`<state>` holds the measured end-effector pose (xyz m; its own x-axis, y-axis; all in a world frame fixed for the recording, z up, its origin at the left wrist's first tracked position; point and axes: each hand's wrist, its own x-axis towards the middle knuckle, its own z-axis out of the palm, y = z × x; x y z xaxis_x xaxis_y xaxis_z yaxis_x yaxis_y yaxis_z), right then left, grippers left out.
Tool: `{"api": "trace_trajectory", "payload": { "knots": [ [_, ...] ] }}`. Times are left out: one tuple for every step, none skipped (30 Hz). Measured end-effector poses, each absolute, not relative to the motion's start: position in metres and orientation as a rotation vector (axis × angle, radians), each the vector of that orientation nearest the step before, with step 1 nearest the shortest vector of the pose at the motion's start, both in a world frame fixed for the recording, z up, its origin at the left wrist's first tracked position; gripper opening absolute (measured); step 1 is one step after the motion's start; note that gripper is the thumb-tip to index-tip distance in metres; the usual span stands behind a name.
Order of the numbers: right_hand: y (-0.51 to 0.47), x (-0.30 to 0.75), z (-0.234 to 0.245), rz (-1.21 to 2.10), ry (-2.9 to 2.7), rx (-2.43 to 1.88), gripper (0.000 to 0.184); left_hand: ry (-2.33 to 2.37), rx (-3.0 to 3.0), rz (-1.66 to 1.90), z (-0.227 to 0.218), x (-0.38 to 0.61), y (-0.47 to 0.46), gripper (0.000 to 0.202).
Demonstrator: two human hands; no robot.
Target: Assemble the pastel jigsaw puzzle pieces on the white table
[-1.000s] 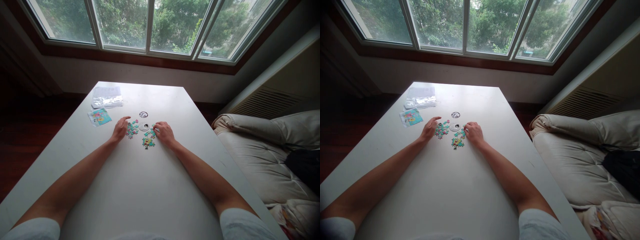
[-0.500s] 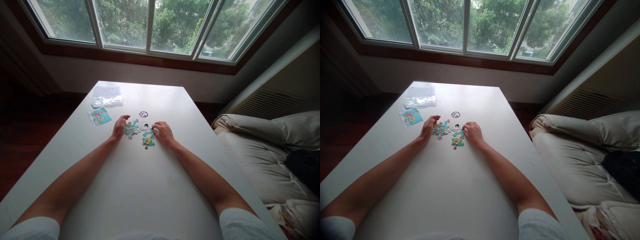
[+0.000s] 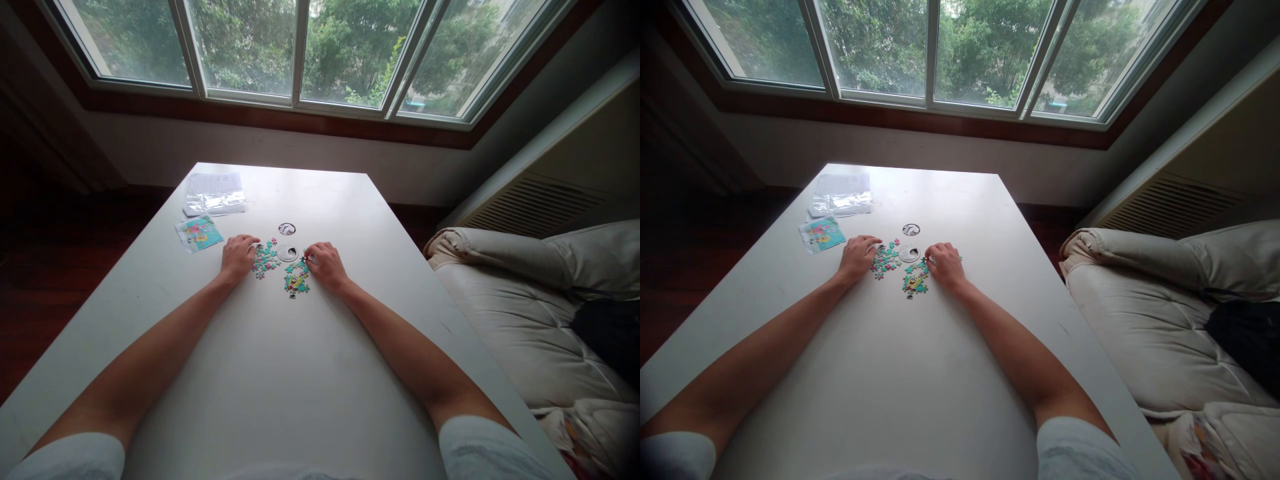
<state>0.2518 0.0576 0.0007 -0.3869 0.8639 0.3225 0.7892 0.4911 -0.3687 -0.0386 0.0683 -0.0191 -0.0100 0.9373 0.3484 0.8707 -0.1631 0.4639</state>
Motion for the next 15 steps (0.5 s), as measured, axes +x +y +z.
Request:
{"api": "trace_trajectory", "payload": {
  "knots": [
    [0.057,0.252,0.001,0.204,-2.275,-1.357,0.012,1.960,2.150,0.885,-0.020,-0.038,0.068,0.035],
    [0.057,0.251,0.001,0.197,-2.284,-1.344,0.011,1.966,2.167,0.864,-0.020,-0.037,0.068,0.036],
    [0.057,0.251,0.001,0.192,-2.290,-1.329,0.010,1.971,2.184,0.839,-0.020,-0.037,0.067,0.037],
    [0.057,0.251,0.001,0.192,-2.294,-1.311,0.009,1.977,2.202,0.816,-0.020,-0.036,0.067,0.037],
    [0.058,0.251,0.001,0.196,-2.293,-1.295,0.009,1.984,2.218,0.792,-0.019,-0.035,0.066,0.038],
    [0.058,0.251,0.000,0.206,-2.285,-1.281,0.009,1.994,2.233,0.768,-0.018,-0.035,0.065,0.039],
    [0.058,0.250,-0.001,0.220,-2.270,-1.270,0.010,2.007,2.244,0.744,-0.017,-0.034,0.064,0.038],
    [0.059,0.250,-0.002,0.235,-2.251,-1.260,0.012,2.019,2.255,0.720,-0.016,-0.034,0.064,0.038],
    [0.060,0.250,-0.003,0.249,-2.232,-1.249,0.013,2.030,2.265,0.701,-0.015,-0.034,0.063,0.038],
    [0.061,0.251,-0.004,0.260,-2.214,-1.237,0.014,2.037,2.273,0.685,-0.015,-0.033,0.063,0.037],
    [0.062,0.251,-0.006,0.264,-2.199,-1.226,0.014,2.040,2.279,0.673,-0.014,-0.033,0.063,0.036],
    [0.063,0.252,-0.007,0.265,-2.191,-1.214,0.015,2.041,2.282,0.667,-0.013,-0.033,0.063,0.035],
    [0.064,0.253,-0.009,0.261,-2.186,-1.205,0.015,2.041,2.281,0.663,-0.013,-0.034,0.063,0.034],
    [0.065,0.253,-0.010,0.256,-2.183,-1.200,0.015,2.040,2.277,0.663,-0.012,-0.034,0.064,0.033],
    [0.066,0.254,-0.011,0.252,-2.184,-1.199,0.015,2.040,2.272,0.664,-0.012,-0.034,0.064,0.032]
  ]
}}
